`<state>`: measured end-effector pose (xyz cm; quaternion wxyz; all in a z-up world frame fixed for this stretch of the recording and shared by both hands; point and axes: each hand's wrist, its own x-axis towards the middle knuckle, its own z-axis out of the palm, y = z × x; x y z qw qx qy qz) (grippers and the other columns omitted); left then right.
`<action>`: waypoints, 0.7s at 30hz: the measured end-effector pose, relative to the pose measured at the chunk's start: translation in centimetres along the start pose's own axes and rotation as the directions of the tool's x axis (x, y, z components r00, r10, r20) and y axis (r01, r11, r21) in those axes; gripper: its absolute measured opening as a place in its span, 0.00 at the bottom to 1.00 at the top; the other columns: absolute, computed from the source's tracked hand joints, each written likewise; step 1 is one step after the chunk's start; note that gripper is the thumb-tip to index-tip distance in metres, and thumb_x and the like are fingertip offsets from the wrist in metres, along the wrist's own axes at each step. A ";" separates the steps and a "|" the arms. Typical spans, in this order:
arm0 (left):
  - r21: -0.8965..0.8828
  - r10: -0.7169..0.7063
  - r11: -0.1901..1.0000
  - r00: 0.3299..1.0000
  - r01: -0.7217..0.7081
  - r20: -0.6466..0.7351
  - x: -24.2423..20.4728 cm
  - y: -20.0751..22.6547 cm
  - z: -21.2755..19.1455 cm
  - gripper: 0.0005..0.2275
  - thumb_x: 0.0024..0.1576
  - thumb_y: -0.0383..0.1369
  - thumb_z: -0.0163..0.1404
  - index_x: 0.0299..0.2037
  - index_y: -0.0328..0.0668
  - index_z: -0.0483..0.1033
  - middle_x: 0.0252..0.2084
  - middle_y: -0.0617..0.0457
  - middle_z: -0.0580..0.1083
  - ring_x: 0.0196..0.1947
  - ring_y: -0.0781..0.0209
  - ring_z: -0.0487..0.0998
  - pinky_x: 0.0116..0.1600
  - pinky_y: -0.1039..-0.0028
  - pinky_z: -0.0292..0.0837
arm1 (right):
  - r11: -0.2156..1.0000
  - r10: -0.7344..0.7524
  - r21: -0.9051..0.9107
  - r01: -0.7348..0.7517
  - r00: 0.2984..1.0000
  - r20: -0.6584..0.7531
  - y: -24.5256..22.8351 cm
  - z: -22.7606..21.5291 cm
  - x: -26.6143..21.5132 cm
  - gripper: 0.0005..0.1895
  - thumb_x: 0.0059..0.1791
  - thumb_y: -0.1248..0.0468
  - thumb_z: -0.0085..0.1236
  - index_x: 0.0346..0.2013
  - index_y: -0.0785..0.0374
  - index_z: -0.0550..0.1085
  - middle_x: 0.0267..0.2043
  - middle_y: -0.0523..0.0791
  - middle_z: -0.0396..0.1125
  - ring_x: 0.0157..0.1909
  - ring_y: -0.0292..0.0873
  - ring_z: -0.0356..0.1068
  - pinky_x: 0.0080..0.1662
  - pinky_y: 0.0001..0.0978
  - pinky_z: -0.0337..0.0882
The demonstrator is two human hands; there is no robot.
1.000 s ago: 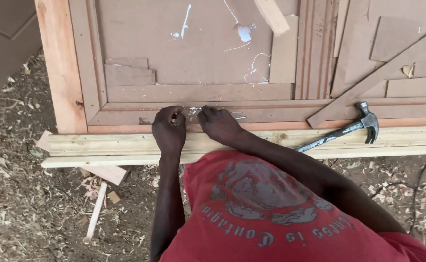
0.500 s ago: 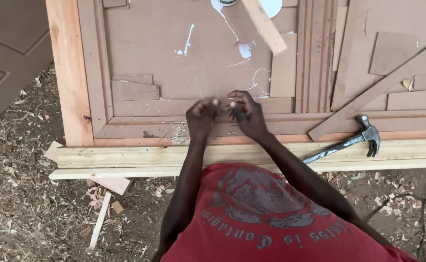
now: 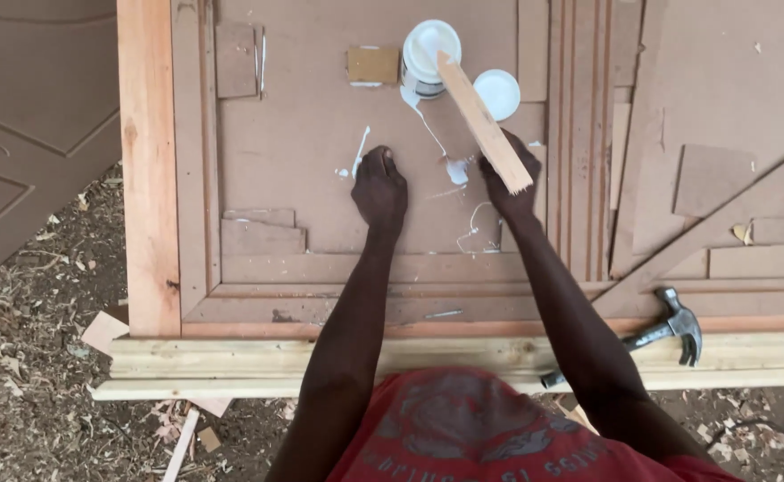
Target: The person applies white glue from a container onto small wooden trim pieces using a stick, positions the pieces along the edge of a wooden door panel lying on the ground, and hammers nails to fasten a length of molding in place, picking up nails by hand.
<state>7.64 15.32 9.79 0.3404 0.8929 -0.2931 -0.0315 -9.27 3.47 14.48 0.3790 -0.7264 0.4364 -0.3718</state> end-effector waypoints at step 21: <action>0.116 0.046 0.992 0.999 -0.043 -0.023 0.6 -0.9 1.9 0.09 0.70 0.39 0.38 0.48 0.54 0.73 0.34 0.58 0.70 0.38 0.56 0.79 0.34 0.57 0.83 | 0.952 0.289 0.040 -0.303 0.935 0.203 6.2 7.7 5.8 0.29 0.52 0.66 0.59 0.69 0.58 0.67 0.59 0.57 0.67 0.48 0.48 0.71 0.48 0.44 0.77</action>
